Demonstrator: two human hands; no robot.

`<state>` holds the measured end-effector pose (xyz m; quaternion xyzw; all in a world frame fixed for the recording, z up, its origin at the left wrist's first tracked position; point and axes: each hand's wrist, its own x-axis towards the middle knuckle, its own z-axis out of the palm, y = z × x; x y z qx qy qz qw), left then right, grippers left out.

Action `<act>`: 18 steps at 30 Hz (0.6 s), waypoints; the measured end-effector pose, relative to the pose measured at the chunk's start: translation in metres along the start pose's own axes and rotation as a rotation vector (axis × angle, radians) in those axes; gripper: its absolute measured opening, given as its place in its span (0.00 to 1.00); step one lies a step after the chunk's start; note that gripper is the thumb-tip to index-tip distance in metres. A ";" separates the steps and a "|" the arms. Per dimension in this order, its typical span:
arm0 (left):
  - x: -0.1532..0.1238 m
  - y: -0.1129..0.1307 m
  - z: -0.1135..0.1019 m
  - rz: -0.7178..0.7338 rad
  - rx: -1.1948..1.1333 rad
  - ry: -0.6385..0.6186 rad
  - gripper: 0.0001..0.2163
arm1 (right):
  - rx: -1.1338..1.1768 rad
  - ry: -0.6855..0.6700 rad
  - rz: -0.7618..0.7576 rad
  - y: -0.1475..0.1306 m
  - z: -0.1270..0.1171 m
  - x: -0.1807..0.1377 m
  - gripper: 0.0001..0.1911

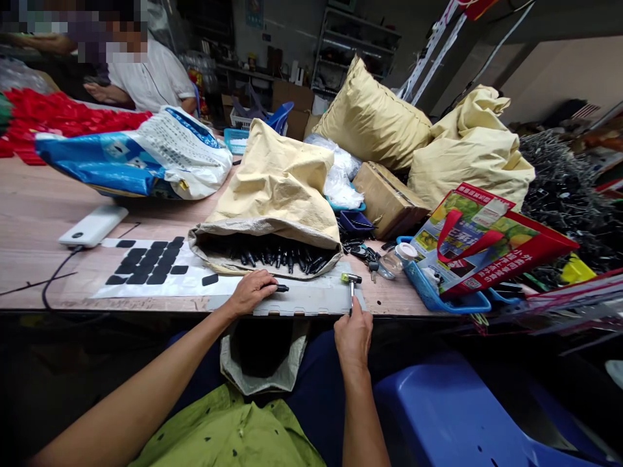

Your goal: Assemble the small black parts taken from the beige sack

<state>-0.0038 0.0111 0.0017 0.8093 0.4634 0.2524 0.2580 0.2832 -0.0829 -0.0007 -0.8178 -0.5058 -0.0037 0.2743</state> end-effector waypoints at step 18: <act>-0.003 -0.003 0.003 0.074 0.116 0.007 0.17 | 1.067 -0.646 0.104 -0.114 0.033 -0.015 0.26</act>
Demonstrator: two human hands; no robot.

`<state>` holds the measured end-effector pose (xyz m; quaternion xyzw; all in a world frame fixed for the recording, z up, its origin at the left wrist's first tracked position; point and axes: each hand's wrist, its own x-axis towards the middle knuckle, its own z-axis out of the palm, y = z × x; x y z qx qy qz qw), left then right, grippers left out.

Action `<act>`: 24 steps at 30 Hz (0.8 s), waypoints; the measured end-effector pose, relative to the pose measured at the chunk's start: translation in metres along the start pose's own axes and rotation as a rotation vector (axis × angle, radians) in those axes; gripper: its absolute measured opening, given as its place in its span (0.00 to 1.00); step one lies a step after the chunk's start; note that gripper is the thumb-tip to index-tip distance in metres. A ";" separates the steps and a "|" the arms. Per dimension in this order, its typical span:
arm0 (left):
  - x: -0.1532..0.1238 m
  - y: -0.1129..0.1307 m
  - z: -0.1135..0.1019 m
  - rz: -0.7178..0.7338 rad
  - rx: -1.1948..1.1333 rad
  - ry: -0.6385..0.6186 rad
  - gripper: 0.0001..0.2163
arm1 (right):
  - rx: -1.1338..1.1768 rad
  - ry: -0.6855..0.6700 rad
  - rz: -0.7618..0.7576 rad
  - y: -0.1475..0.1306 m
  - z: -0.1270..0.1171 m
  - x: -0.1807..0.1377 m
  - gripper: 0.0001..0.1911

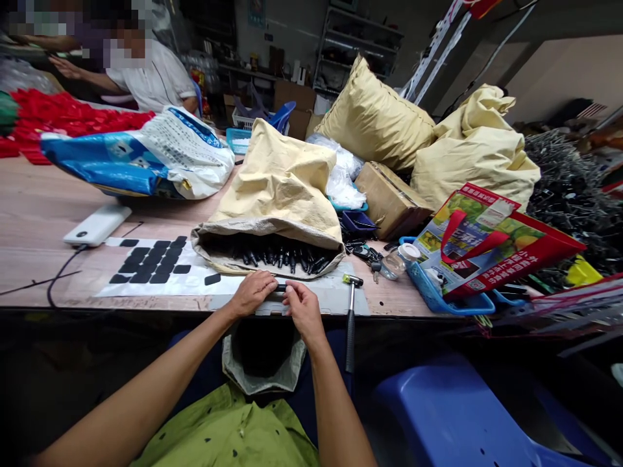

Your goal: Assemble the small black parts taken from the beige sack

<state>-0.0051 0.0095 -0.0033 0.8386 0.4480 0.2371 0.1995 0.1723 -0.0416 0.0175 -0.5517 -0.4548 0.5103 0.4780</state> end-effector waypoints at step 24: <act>0.000 0.002 -0.006 -0.013 -0.078 -0.051 0.22 | 0.233 -0.064 0.026 0.010 0.000 0.001 0.20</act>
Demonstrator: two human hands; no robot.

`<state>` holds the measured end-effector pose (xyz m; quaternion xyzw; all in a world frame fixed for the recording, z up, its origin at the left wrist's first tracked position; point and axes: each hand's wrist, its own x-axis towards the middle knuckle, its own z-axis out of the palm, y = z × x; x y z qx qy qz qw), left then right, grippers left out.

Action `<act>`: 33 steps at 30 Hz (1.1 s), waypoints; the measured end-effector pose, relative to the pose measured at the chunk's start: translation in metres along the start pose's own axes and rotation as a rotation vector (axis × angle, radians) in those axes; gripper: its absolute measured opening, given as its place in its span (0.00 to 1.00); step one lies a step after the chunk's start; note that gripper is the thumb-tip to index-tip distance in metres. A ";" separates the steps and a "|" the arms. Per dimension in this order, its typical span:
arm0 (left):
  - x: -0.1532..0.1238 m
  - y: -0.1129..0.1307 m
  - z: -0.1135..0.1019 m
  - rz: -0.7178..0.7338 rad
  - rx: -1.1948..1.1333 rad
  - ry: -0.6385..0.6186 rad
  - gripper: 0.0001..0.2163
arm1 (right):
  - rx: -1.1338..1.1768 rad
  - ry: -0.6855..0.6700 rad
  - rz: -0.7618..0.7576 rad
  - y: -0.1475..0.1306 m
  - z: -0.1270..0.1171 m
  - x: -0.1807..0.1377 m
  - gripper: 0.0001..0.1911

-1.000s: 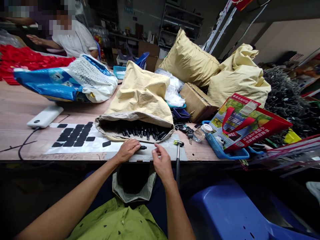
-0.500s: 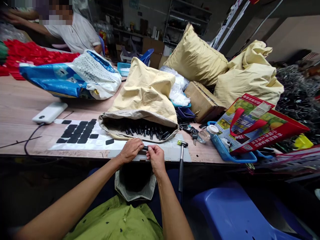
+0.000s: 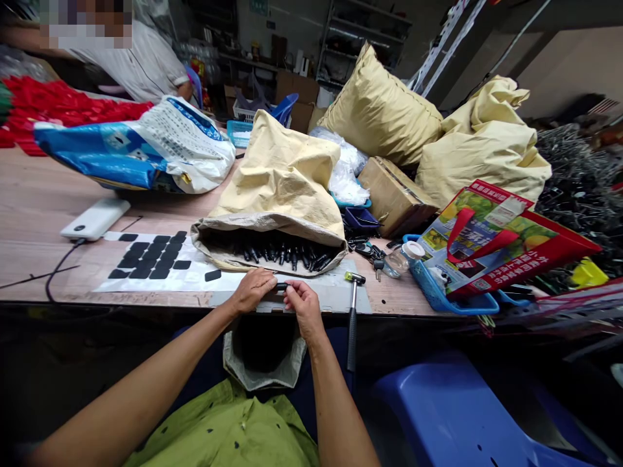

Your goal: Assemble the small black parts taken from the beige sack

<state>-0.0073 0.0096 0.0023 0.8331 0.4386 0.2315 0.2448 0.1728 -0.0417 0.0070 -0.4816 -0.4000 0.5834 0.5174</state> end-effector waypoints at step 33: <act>-0.002 0.007 -0.001 0.008 0.017 0.046 0.20 | -0.730 0.133 -0.371 0.007 0.023 -0.001 0.10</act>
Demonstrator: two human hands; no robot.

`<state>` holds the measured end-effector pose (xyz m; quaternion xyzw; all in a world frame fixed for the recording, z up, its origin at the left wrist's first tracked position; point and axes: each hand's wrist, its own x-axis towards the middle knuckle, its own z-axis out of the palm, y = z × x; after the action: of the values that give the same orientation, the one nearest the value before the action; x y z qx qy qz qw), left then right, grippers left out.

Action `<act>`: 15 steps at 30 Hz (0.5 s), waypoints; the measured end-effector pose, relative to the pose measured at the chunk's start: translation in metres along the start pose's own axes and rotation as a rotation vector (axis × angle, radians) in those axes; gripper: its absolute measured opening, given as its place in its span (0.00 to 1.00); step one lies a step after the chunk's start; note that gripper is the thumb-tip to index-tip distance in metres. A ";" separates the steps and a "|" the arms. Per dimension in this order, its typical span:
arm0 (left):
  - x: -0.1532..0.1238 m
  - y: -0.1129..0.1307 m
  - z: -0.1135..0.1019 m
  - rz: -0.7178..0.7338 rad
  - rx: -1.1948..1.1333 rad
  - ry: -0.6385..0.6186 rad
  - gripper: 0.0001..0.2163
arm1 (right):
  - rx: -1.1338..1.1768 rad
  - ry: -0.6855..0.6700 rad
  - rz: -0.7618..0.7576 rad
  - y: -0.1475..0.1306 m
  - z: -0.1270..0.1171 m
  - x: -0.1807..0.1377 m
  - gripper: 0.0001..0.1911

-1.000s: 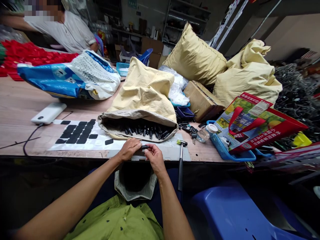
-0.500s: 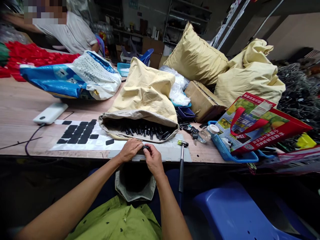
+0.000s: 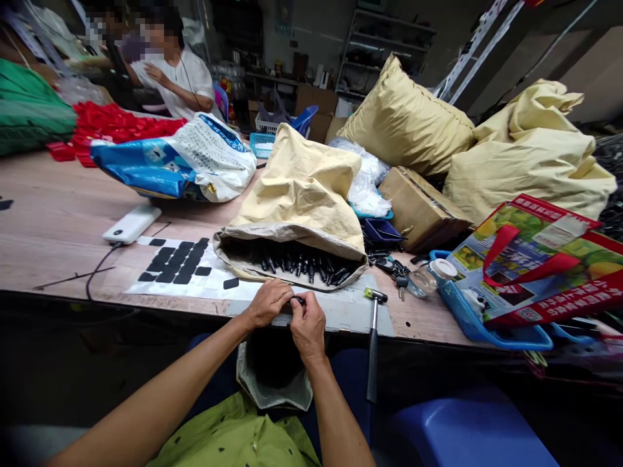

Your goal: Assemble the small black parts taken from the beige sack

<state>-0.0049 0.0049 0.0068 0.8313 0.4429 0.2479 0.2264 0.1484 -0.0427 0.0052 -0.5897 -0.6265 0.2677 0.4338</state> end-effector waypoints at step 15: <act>-0.010 0.010 -0.004 -0.118 -0.378 0.371 0.12 | -0.118 -0.234 0.048 0.039 0.004 -0.096 0.08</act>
<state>-0.0059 -0.0084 0.0139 0.6874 0.4702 0.4606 0.3068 0.1583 -0.1289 -0.0518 -0.5937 -0.6732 0.3076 0.3158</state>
